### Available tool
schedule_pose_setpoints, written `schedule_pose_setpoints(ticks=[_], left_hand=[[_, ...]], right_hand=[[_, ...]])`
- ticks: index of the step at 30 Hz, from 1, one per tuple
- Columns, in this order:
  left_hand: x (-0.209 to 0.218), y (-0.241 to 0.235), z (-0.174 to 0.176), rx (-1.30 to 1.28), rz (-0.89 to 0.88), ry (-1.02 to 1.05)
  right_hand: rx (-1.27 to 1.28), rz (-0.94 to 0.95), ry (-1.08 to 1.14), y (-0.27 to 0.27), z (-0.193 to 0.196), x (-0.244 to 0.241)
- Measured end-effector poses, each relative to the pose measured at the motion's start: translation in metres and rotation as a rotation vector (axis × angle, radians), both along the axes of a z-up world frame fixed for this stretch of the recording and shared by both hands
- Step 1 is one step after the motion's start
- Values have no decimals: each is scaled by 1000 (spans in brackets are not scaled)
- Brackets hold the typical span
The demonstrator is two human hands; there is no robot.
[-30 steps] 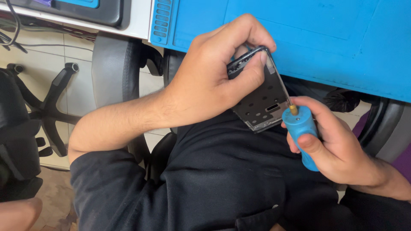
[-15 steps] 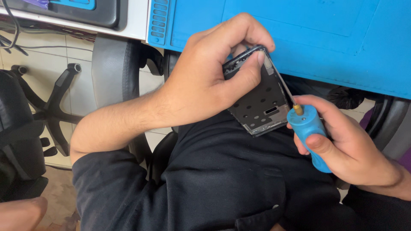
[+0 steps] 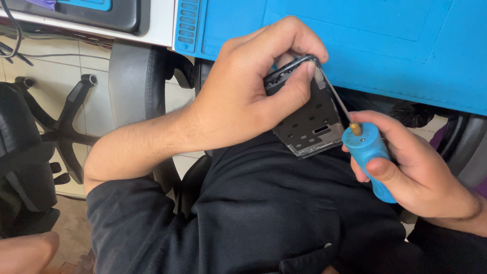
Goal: The person uses a blue electric screwdriver to remove screws from a disassembled smartphone frame. The person holds the frame in one hand and operates the screwdriver with the other, working on multiple screw locations around the frame's perimeter.
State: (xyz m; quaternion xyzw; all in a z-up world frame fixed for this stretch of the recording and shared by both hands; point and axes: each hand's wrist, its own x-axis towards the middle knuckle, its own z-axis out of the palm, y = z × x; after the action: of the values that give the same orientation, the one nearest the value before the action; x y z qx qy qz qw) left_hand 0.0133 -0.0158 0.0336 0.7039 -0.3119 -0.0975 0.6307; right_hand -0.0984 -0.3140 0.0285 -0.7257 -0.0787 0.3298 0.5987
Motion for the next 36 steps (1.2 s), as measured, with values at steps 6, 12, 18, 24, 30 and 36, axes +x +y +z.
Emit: schedule_pose_setpoints(ticks=[6,12,18,24,30,36], left_hand=[[-1,-1,-3,5,22,-34],[0,0,-2,27,16,-48],[2,1,0,39,1,-61],[6,4,4,73,-56,-57],[9,6,8,127,-112,21],[16,7,6,113,-166,46]], right_hand=[[5,-12,4,-1,0,-1],[-36,-23,77,-5,-2,0],[-51,-48,111,-15,-5,1],[-331,124,-155,-22,-5,7],[-599,153,-472,-10,12,15],[-694,162,-800,-9,18,31]])
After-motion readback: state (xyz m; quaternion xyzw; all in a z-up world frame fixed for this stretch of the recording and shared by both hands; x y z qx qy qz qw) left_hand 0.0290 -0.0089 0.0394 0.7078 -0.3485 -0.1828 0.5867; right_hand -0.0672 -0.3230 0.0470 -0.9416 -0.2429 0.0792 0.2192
